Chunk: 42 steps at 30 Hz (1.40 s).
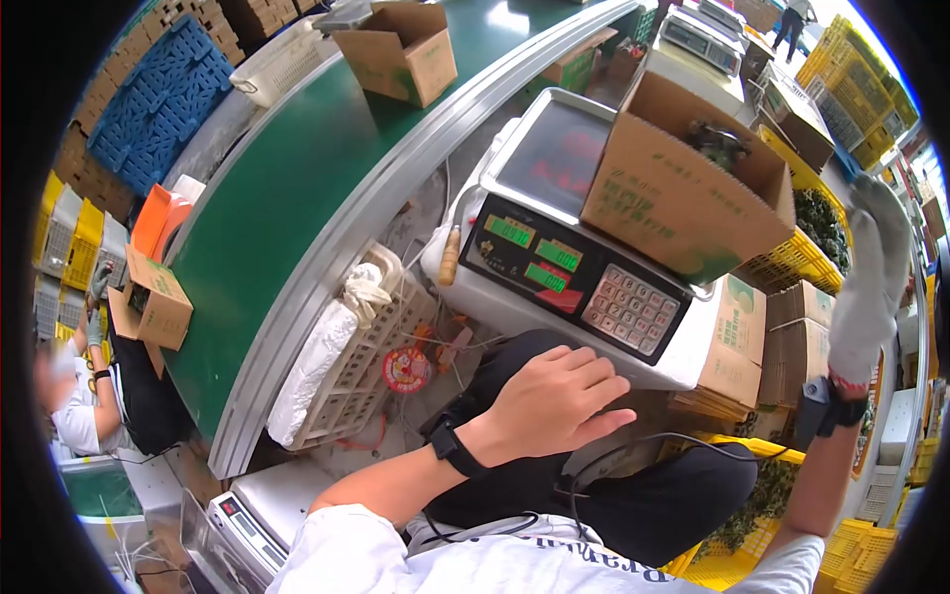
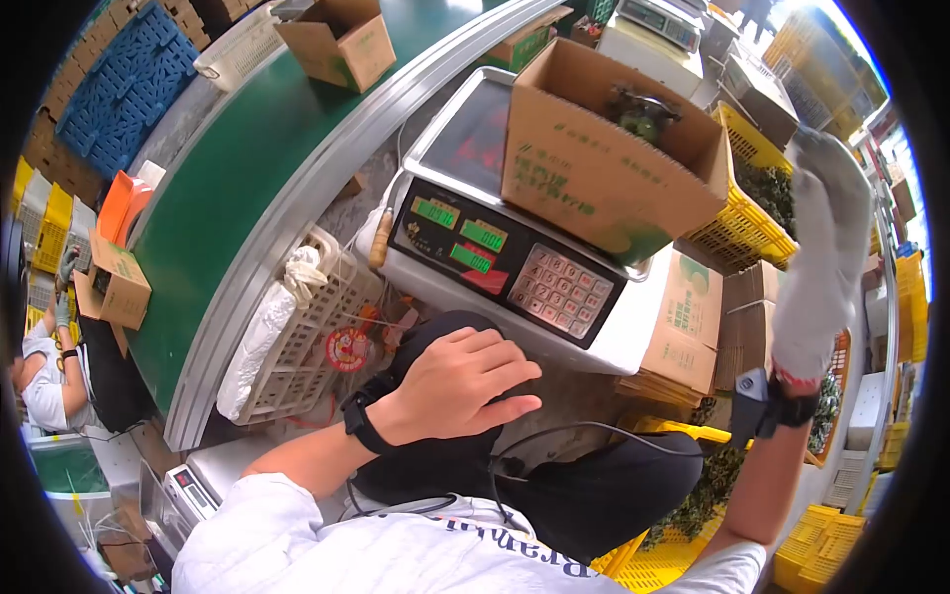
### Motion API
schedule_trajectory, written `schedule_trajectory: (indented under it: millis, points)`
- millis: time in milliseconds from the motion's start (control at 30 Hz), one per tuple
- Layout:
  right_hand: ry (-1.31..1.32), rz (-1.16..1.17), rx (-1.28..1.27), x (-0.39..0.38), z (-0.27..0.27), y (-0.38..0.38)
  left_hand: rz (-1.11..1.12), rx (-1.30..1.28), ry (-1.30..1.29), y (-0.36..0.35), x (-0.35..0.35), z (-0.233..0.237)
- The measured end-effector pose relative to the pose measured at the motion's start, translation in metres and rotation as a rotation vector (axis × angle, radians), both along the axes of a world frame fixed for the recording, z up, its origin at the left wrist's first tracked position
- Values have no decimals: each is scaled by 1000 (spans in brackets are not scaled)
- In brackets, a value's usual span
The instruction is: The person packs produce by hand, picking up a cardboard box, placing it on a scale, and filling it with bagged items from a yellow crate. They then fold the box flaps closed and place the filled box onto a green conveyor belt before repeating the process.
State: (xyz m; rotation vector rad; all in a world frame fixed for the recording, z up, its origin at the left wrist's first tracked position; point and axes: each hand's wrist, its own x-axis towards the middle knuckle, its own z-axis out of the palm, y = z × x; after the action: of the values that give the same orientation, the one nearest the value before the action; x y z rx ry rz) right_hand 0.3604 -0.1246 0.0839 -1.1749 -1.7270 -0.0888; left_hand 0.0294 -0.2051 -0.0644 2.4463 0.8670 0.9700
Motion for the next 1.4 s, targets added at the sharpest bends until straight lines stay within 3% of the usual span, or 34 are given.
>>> schedule_trajectory:
  millis: [133,267,400,500,600,667,867,1033,1167,1200,1267,1400]
  points:
    - [90,65,-19,13,-12,-35,-117,4,-65,-1,1,-3]
    - [166,-31,-116,15,-35,-63,-119,2,-160,-1,-28,10]
    - [173,-155,-208,11,-47,-74,76,47,-165,15,-83,36]
    - [222,-137,-236,5,-56,-68,294,-117,-297,34,-117,59]
    - [238,-159,-247,-5,-61,-62,338,-210,-528,64,-128,75]
    - [284,-94,-244,-11,-65,-56,230,-256,-681,99,-123,82]
    - [407,19,-323,-23,-62,-42,179,-269,-534,147,-92,87]
    - [226,-28,-258,-34,-55,-23,157,-233,-328,175,-69,81]
    - [417,183,-516,-47,-56,14,125,-194,-320,191,-48,76]
    - [417,177,-512,-53,-59,23,119,-192,-321,195,-42,75]
    - [451,393,-472,-64,-71,44,99,-139,-363,207,-30,72]
    - [338,257,-532,-68,-51,58,88,-170,-465,227,-20,58]
